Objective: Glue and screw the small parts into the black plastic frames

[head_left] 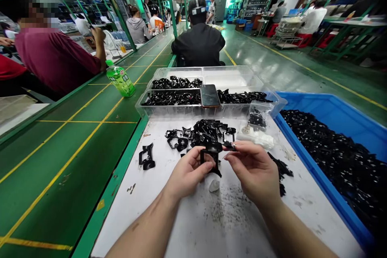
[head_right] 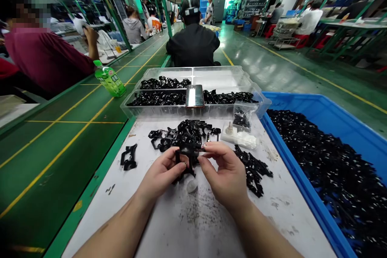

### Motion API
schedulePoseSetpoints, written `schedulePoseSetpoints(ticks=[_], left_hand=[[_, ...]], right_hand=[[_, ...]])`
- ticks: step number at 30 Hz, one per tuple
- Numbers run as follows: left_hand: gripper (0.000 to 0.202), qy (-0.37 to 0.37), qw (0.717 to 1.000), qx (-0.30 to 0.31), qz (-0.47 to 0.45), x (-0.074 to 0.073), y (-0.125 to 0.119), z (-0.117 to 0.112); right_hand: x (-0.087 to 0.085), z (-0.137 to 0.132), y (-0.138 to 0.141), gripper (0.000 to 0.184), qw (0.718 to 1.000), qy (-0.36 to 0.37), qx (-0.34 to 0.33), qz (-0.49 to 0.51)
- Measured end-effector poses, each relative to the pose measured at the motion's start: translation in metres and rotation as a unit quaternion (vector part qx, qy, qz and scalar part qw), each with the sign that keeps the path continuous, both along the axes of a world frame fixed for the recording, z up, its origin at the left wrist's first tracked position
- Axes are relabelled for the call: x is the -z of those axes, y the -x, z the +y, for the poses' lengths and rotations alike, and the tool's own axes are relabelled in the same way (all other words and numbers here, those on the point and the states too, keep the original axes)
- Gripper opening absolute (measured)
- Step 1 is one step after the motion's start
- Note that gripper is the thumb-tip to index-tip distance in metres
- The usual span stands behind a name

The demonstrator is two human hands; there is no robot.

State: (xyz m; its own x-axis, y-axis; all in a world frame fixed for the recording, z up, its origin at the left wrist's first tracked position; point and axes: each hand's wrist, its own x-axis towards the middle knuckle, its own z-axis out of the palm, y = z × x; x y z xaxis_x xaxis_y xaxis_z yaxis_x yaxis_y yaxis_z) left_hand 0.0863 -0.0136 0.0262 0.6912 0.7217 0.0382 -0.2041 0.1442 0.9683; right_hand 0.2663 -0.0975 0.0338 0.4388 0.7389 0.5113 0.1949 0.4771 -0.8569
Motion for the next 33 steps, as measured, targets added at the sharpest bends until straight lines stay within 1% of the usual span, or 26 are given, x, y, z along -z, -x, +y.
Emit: schedulePoseSetpoints(ticks=[2, 3, 4, 6, 7, 9, 12, 14, 16, 19, 23, 25, 28, 31, 32, 33], left_hand=[[0.024, 0.001, 0.999, -0.036, -0.001, 0.001, 0.000, 0.000], [0.020, -0.018, 0.998, -0.062, -0.005, 0.001, 0.000, 0.000], [0.014, -0.054, 0.995, -0.087, -0.012, 0.002, 0.001, 0.000], [0.004, -0.149, 0.980, -0.129, -0.032, 0.003, 0.003, 0.001], [0.009, -0.193, 0.971, -0.137, -0.043, 0.004, 0.004, 0.001], [0.019, -0.254, 0.955, -0.140, -0.064, 0.005, 0.006, 0.001], [0.025, -0.316, 0.934, -0.153, -0.072, 0.005, 0.007, 0.001], [0.026, -0.355, 0.918, -0.171, -0.045, 0.005, 0.008, 0.000], [0.027, -0.394, 0.900, -0.186, -0.007, 0.005, 0.008, 0.000], [0.028, -0.444, 0.877, -0.184, 0.031, 0.005, 0.009, 0.000], [0.029, -0.464, 0.870, -0.163, 0.043, 0.009, 0.008, 0.003], [0.034, -0.462, 0.873, -0.148, 0.043, 0.012, 0.008, 0.004], [0.042, -0.443, 0.886, -0.131, 0.028, 0.013, 0.007, 0.005], [0.041, -0.394, 0.905, -0.159, 0.010, 0.011, 0.003, 0.004], [0.038, -0.361, 0.917, -0.169, 0.002, 0.010, 0.001, 0.004], [0.034, -0.313, 0.934, -0.172, -0.007, 0.008, -0.001, 0.003]], right_hand=[[0.001, 0.000, -0.001, 0.029, 1.000, 0.013, 0.000, 0.006], [0.001, 0.000, -0.002, 0.027, 1.000, 0.025, 0.000, 0.005], [0.002, 0.000, -0.002, 0.025, 0.999, 0.038, 0.001, 0.001], [0.001, 0.001, -0.003, 0.017, 0.998, 0.067, 0.009, -0.006], [0.001, 0.001, -0.002, 0.012, 0.997, 0.080, 0.009, -0.004], [-0.001, 0.001, -0.002, 0.006, 0.994, 0.109, -0.014, 0.020], [-0.003, 0.002, 0.000, 0.013, 0.982, 0.154, -0.077, 0.076], [-0.004, 0.003, 0.002, 0.016, 0.975, 0.166, -0.103, 0.102], [-0.005, 0.005, 0.005, 0.019, 0.973, 0.160, -0.119, 0.118], [-0.005, 0.007, 0.010, 0.025, 0.968, 0.157, -0.137, 0.138], [-0.002, 0.009, 0.013, 0.034, 0.962, 0.174, -0.129, 0.166], [0.001, 0.011, 0.012, 0.037, 0.961, 0.175, -0.115, 0.181], [0.004, 0.014, 0.007, 0.039, 0.957, 0.171, -0.091, 0.215], [0.004, 0.019, 0.001, 0.041, 0.957, 0.151, -0.069, 0.240], [0.003, 0.021, -0.001, 0.041, 0.957, 0.143, -0.062, 0.247], [0.002, 0.023, -0.002, 0.042, 0.956, 0.136, -0.057, 0.255]])
